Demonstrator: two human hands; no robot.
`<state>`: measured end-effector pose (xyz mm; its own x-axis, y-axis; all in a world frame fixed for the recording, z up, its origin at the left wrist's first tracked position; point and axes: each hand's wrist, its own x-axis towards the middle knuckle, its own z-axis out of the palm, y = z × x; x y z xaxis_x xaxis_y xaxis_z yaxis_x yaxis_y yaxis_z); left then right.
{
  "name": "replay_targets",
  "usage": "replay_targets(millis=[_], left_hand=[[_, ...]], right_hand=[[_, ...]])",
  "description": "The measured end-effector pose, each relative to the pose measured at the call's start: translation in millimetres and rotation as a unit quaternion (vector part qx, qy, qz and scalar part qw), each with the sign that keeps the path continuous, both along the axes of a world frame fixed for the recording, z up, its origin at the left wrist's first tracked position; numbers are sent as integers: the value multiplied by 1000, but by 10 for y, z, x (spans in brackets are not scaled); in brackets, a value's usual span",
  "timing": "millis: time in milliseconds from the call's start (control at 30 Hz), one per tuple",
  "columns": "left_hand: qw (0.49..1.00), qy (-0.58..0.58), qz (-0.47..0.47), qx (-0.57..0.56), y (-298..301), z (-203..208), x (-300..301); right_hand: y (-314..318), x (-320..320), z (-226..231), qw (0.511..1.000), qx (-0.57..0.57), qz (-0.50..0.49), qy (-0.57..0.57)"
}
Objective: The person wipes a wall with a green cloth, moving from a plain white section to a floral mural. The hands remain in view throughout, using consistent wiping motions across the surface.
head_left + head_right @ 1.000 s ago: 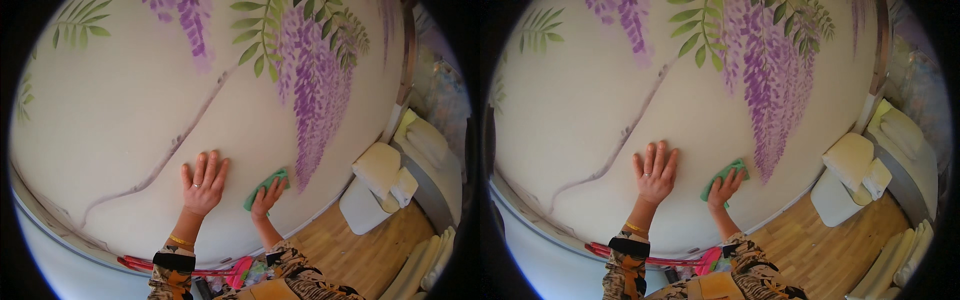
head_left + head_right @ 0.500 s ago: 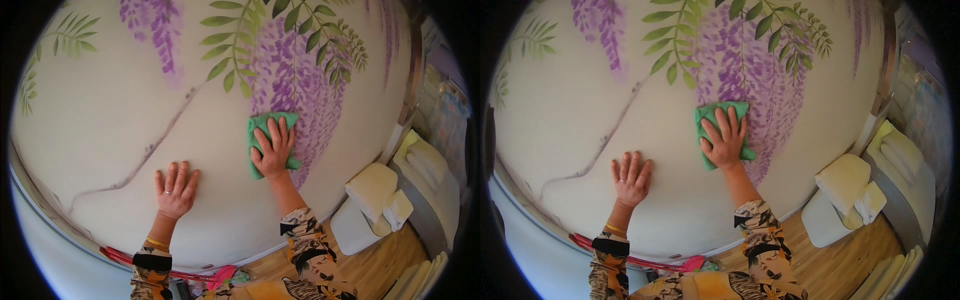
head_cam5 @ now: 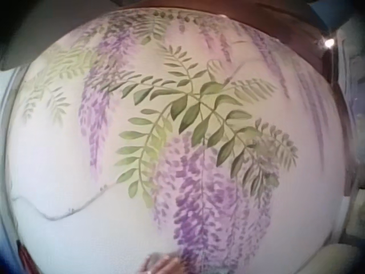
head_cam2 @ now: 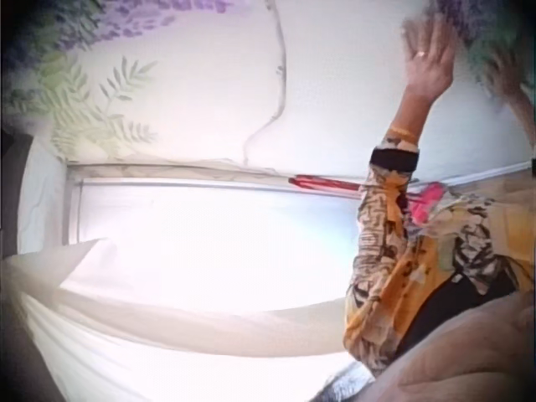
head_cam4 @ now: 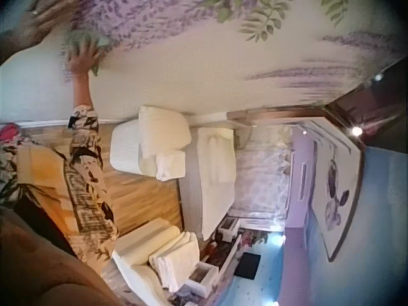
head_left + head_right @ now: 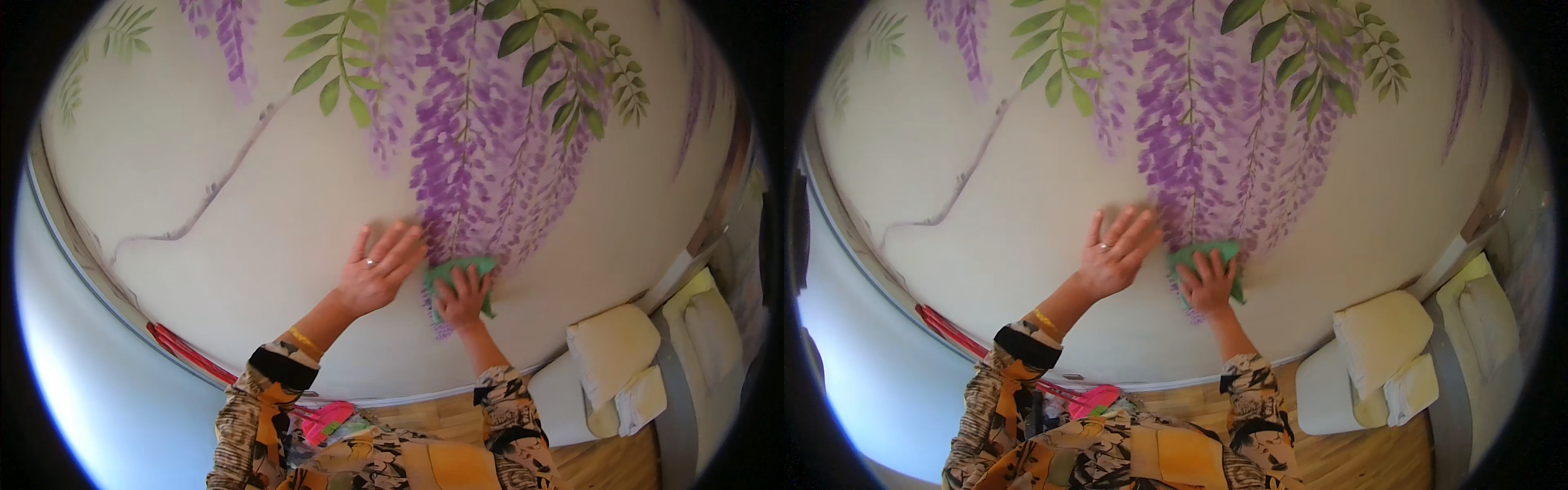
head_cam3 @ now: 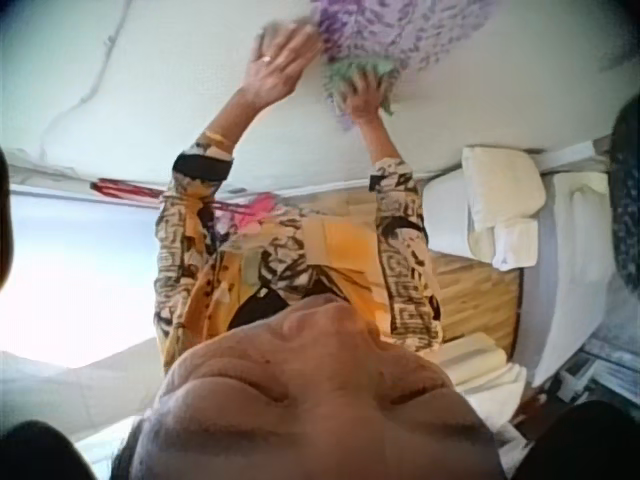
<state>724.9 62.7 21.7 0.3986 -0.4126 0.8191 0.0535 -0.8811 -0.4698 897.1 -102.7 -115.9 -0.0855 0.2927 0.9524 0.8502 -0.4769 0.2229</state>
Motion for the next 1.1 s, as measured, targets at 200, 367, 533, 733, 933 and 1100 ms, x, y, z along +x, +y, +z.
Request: replay_targets(millis=[200,367,533,733,933,1100], left_hand=[[999,-38,19,2,-411,154,471],[996,-75,42,9,-433,92,543],[996,-54,65,11,-427,54,528],[997,-53,54,13,-440,86,521],[998,-50,23,-7,-404,42,512],[999,-45,29,-5,-444,44,555]], right_hand=[[-486,76,-310,976,-207,27,-66],[-754,285,314,985,-162,38,-46],[-991,623,1222,999,-14,-1,-50],[-654,524,1735,983,184,-24,6],[-84,124,1010,986,164,-12,13],[-8,42,438,994,90,35,-46]])
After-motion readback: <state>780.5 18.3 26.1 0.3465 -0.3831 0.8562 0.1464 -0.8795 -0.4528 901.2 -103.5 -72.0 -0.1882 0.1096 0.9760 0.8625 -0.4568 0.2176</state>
